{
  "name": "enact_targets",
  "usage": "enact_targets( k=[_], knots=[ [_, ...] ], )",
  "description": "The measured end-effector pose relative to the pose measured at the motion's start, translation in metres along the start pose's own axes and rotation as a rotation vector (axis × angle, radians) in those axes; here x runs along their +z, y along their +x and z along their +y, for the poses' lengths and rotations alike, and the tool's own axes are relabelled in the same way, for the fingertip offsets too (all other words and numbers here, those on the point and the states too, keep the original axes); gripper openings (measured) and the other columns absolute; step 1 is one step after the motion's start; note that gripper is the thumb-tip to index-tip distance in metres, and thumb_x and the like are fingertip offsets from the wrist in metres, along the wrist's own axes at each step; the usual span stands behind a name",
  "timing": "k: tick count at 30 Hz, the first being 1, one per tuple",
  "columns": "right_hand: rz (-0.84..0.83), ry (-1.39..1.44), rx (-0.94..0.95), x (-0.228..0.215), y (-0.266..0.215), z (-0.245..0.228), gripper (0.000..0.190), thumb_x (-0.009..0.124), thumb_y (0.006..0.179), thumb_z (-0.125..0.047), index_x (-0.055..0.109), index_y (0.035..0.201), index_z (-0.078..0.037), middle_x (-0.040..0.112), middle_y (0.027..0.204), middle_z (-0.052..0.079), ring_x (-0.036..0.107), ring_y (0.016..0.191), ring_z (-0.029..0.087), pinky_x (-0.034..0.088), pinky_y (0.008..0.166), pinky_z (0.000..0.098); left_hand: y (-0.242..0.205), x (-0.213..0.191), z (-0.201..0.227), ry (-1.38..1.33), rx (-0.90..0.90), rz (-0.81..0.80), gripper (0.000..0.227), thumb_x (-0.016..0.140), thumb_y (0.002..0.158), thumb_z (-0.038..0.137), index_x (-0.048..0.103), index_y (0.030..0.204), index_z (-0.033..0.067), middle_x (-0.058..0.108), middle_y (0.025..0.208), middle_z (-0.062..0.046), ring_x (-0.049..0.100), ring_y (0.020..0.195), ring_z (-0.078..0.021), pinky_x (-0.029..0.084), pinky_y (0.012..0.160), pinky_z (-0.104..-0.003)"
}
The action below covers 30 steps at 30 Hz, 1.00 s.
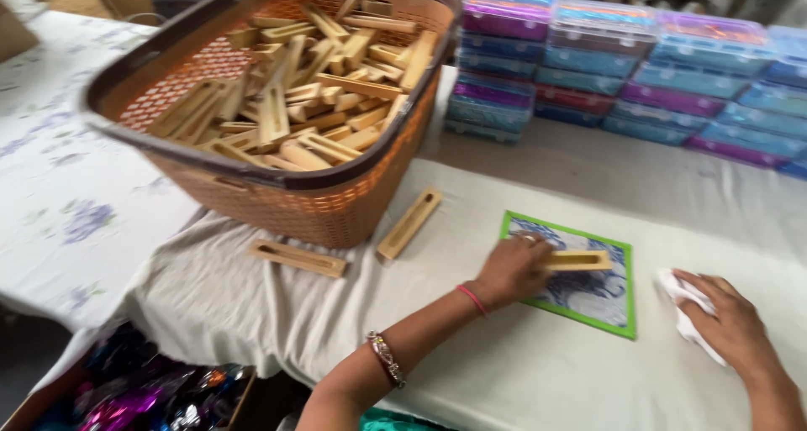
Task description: Cleaning and inspecting small wooden assembly parts with a cloth and manual sorting.
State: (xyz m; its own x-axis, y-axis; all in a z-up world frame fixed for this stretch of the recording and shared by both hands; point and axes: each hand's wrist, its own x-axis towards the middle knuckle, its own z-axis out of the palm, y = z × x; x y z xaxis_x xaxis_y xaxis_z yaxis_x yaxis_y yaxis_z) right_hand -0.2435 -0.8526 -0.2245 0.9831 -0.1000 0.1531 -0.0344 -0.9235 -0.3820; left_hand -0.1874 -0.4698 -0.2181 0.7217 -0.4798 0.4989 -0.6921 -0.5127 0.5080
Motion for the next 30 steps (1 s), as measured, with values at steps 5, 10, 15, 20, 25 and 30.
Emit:
enact_targets(
  k=[5,10,15,20,25,30],
  knots=[
    [0.096,0.049,-0.079,-0.028,-0.015,-0.042,0.043,0.066,0.092,-0.019,0.067,0.134,-0.018,0.067,0.128,0.009,0.065,0.117,0.030,0.052,0.098,0.0410,-0.008,-0.003,-0.018,-0.080,-0.005,-0.064,0.080,0.090,0.068,0.027,0.055,0.132,-0.0050,0.054,0.131,-0.027,0.052,0.122,-0.0431,0.043,0.104,-0.050],
    [0.223,0.161,-0.188,-0.034,-0.018,-0.070,0.043,0.067,0.090,-0.008,0.067,0.132,-0.014,0.066,0.131,0.010,0.065,0.119,0.028,0.055,0.098,0.0378,-0.005,-0.041,-0.005,-0.161,-0.306,-0.233,0.067,0.091,0.068,0.028,0.064,0.124,0.0014,0.058,0.127,-0.016,0.056,0.119,-0.0333,0.049,0.103,-0.042],
    [0.201,0.259,-0.278,-0.018,-0.015,-0.115,0.041,0.067,0.089,-0.007,0.067,0.130,-0.015,0.065,0.132,0.009,0.066,0.119,0.025,0.060,0.096,0.0343,-0.008,-0.035,-0.009,-0.073,-0.288,-0.260,0.056,0.089,0.070,0.022,0.067,0.118,0.0047,0.061,0.119,-0.013,0.058,0.112,-0.0312,0.050,0.099,-0.042],
    [0.123,0.189,-0.398,0.019,0.005,-0.164,0.037,0.070,0.089,-0.009,0.069,0.125,-0.015,0.065,0.130,0.008,0.067,0.114,0.026,0.059,0.096,0.0359,-0.009,-0.030,-0.013,-0.104,-0.305,-0.199,0.049,0.086,0.074,0.017,0.068,0.118,0.0047,0.065,0.112,-0.012,0.062,0.103,-0.0297,0.053,0.094,-0.043],
    [-0.038,0.078,-0.534,0.039,0.007,-0.225,0.034,0.070,0.081,-0.010,0.070,0.115,-0.012,0.065,0.124,0.007,0.064,0.111,0.025,0.057,0.094,0.0388,-0.010,-0.016,-0.026,-0.124,-0.257,-0.113,0.042,0.086,0.069,0.016,0.069,0.105,0.0027,0.068,0.100,-0.017,0.064,0.096,-0.0366,0.051,0.085,-0.049],
    [-0.027,-0.102,-0.516,0.044,0.013,-0.211,0.030,0.073,0.075,-0.015,0.073,0.105,-0.015,0.065,0.117,0.005,0.061,0.112,0.026,0.053,0.094,0.0424,-0.009,-0.005,-0.034,-0.062,-0.248,-0.093,0.022,0.078,0.073,0.017,0.071,0.091,0.0055,0.069,0.094,-0.018,0.067,0.092,-0.0388,0.054,0.083,-0.050]
  ],
)
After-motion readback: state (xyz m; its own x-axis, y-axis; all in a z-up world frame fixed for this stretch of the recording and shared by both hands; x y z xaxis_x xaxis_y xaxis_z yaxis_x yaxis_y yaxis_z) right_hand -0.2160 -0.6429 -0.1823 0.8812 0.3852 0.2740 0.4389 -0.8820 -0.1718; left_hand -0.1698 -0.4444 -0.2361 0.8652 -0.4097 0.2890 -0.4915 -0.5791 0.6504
